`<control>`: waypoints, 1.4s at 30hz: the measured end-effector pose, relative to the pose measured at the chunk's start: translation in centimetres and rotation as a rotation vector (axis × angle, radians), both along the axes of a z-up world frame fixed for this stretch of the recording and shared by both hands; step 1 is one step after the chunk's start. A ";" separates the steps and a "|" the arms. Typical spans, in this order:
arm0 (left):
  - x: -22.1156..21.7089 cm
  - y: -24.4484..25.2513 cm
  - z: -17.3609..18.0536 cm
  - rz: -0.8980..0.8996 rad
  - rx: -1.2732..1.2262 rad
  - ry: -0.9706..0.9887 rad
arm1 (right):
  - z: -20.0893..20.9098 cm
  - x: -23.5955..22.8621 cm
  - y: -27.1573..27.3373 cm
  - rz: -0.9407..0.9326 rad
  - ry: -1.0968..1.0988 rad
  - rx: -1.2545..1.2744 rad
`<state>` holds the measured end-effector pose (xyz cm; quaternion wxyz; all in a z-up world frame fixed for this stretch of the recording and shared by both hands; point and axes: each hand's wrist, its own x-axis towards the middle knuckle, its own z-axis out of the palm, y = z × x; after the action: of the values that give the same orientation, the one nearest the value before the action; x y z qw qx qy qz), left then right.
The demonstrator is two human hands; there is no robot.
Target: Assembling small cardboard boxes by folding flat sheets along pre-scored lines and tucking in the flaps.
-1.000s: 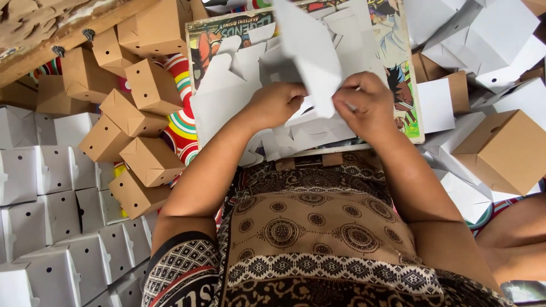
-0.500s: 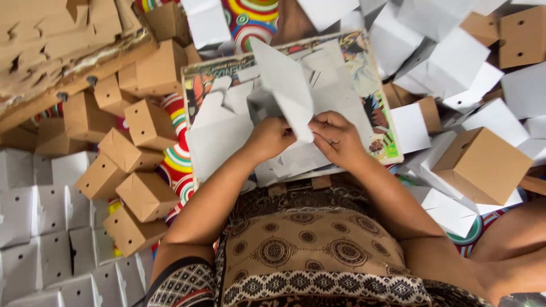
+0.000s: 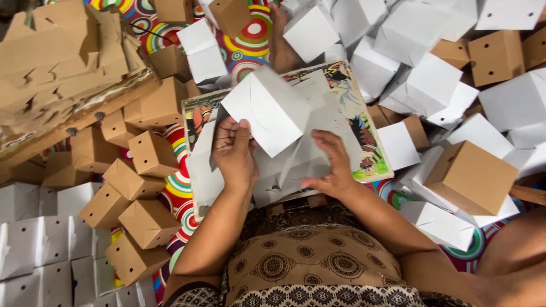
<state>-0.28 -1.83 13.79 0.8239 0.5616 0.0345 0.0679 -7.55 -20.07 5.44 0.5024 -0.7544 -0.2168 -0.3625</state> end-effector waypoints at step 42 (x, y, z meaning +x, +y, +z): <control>-4.3 -3.0 0.2 -0.364 0.160 0.207 | 3.5 1.0 1.9 -0.447 -0.287 -0.267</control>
<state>-4.63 -4.88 14.01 0.7676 0.6259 0.0114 -0.1375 -6.57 -18.13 8.93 0.2708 -0.7839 -0.1597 -0.5354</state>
